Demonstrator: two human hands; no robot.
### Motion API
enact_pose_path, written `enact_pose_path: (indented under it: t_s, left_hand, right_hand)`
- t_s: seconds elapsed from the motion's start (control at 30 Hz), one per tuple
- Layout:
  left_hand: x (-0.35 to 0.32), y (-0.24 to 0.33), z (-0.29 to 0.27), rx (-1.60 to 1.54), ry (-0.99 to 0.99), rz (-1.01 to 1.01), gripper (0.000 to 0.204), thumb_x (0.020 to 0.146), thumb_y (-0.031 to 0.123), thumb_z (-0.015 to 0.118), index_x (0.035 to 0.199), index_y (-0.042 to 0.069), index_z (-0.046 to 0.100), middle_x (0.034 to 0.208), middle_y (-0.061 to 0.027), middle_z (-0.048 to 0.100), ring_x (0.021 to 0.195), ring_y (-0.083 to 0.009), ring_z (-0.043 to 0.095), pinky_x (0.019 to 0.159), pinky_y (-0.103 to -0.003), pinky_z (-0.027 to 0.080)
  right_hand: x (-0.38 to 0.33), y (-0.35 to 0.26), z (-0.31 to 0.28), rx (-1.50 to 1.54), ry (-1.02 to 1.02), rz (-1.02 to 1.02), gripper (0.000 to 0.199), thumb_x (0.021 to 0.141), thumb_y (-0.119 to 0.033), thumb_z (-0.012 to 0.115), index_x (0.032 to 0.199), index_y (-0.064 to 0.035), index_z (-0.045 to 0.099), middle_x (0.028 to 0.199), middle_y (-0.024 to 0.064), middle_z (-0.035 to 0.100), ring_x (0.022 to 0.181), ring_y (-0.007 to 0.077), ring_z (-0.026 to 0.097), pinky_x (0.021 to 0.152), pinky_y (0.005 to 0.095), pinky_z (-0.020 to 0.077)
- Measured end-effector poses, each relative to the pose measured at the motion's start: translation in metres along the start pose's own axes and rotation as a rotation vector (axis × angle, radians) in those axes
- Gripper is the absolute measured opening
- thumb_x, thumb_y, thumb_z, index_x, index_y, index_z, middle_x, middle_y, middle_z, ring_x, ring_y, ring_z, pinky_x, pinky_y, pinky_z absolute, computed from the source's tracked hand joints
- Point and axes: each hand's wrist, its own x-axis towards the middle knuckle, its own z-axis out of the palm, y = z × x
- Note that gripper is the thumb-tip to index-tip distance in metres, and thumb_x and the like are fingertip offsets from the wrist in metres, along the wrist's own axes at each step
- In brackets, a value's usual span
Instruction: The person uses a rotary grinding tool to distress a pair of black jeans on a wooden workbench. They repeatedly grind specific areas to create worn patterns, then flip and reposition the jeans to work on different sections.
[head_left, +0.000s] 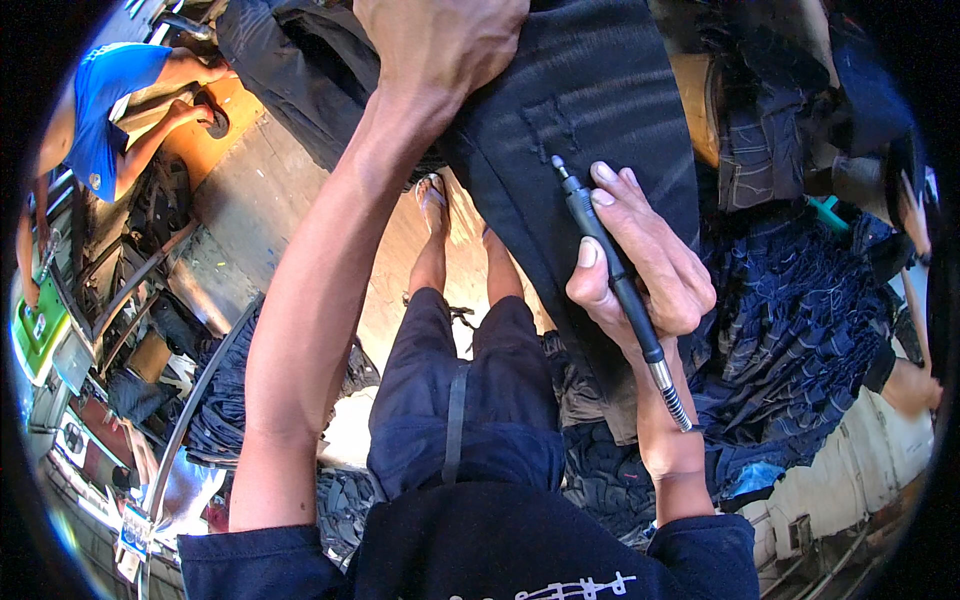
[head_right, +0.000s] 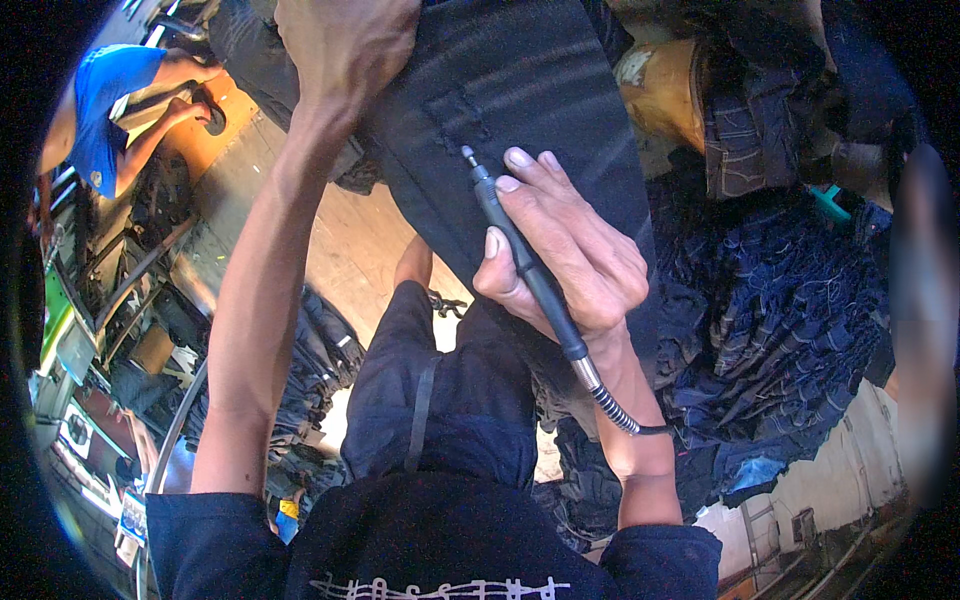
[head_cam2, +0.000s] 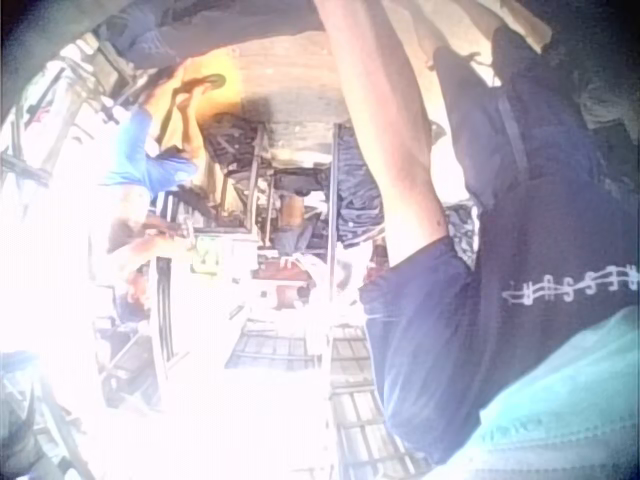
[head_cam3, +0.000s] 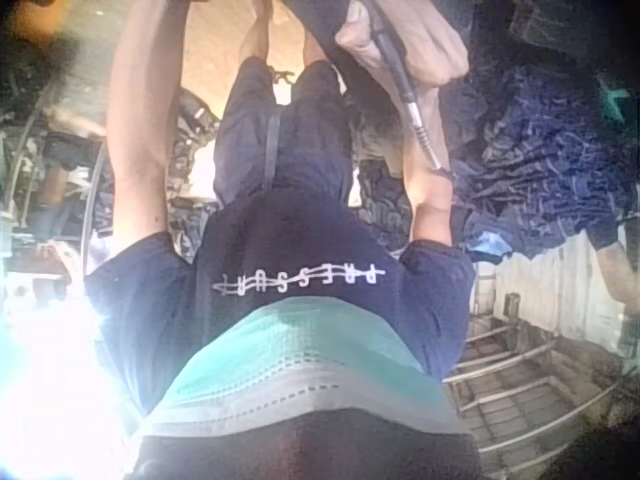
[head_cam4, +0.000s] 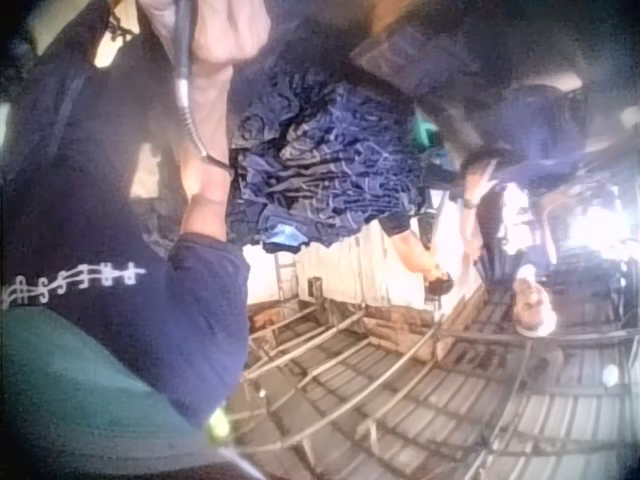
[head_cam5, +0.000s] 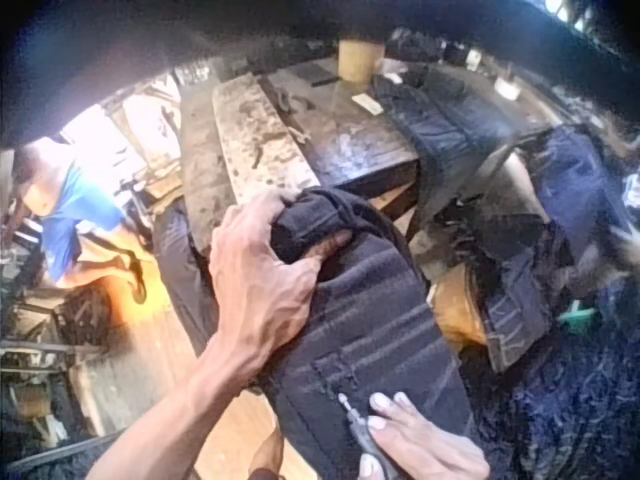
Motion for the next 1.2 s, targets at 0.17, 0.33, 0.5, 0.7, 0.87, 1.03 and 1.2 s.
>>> enact_pose_path:
  t_s: [0.17, 0.33, 0.5, 0.7, 0.87, 1.03, 1.2]
  left_hand:
    - [0.000, 0.001, 0.000, -0.006, -0.022, -0.010, 0.044, 0.077, 0.031, 0.093, 0.108, 0.006, 0.074, 0.105, -0.0152, 0.074, 0.106, -0.0363, 0.068, 0.095, -0.045, 0.051]
    - [0.000, -0.001, -0.001, 0.041, -0.047, -0.021, 0.044, 0.077, 0.030, 0.093, 0.108, 0.007, 0.073, 0.105, -0.0148, 0.074, 0.106, -0.0359, 0.067, 0.096, -0.045, 0.050]
    - [0.000, -0.002, 0.001, 0.029, 0.020, 0.025, 0.044, 0.077, 0.031, 0.093, 0.108, 0.006, 0.073, 0.105, -0.0154, 0.074, 0.105, -0.0365, 0.067, 0.095, -0.046, 0.050]
    - [0.000, -0.002, -0.001, 0.000, -0.026, -0.032, 0.046, 0.077, 0.032, 0.093, 0.108, 0.005, 0.073, 0.105, -0.0165, 0.074, 0.107, -0.0370, 0.068, 0.097, -0.046, 0.051]
    - [0.000, -0.002, 0.000, -0.025, 0.028, 0.020, 0.046, 0.077, 0.032, 0.094, 0.109, 0.004, 0.075, 0.106, -0.0172, 0.075, 0.107, -0.0369, 0.069, 0.097, -0.046, 0.051]
    - [0.001, -0.001, 0.002, -0.002, 0.041, 0.045, 0.046, 0.077, 0.032, 0.094, 0.109, 0.004, 0.076, 0.108, -0.0182, 0.075, 0.106, -0.0376, 0.069, 0.096, -0.046, 0.052]
    - [0.000, 0.003, 0.000, -0.014, -0.037, -0.079, 0.046, 0.078, 0.033, 0.094, 0.109, 0.005, 0.075, 0.108, -0.0186, 0.074, 0.105, -0.0379, 0.068, 0.096, -0.046, 0.052]
  right_hand:
    - [-0.003, -0.001, -0.003, -0.039, 0.028, 0.044, 0.029, 0.087, -0.009, 0.075, 0.109, 0.0081, 0.078, 0.104, 0.0239, 0.080, 0.107, 0.0391, 0.080, 0.099, 0.0493, 0.0643]
    - [0.000, -0.006, -0.006, -0.059, 0.013, 0.109, 0.032, 0.091, -0.014, 0.074, 0.113, 0.0090, 0.078, 0.111, 0.0265, 0.080, 0.111, 0.0403, 0.078, 0.103, 0.0490, 0.0618]
    - [0.013, 0.005, 0.007, -0.019, 0.042, -0.004, 0.027, 0.084, -0.008, 0.076, 0.107, 0.0068, 0.079, 0.102, 0.0238, 0.081, 0.105, 0.0370, 0.081, 0.098, 0.0476, 0.0649]
    - [0.011, 0.005, 0.009, -0.029, 0.062, -0.030, 0.026, 0.081, -0.006, 0.077, 0.104, 0.0055, 0.079, 0.097, 0.0221, 0.081, 0.101, 0.0358, 0.082, 0.095, 0.0467, 0.0664]
    - [0.007, 0.001, 0.004, -0.024, 0.040, -0.007, 0.026, 0.081, -0.006, 0.077, 0.104, 0.0065, 0.079, 0.100, 0.0241, 0.080, 0.101, 0.0375, 0.081, 0.095, 0.0471, 0.0662]
    - [0.000, -0.004, -0.002, -0.029, 0.014, 0.019, 0.028, 0.081, -0.006, 0.076, 0.106, 0.0074, 0.078, 0.101, 0.0256, 0.080, 0.102, 0.0390, 0.081, 0.096, 0.0477, 0.0659]
    - [-0.010, -0.006, -0.008, -0.043, 0.002, 0.049, 0.028, 0.081, -0.005, 0.075, 0.107, 0.0073, 0.078, 0.103, 0.0251, 0.080, 0.103, 0.0388, 0.081, 0.097, 0.0477, 0.0659]
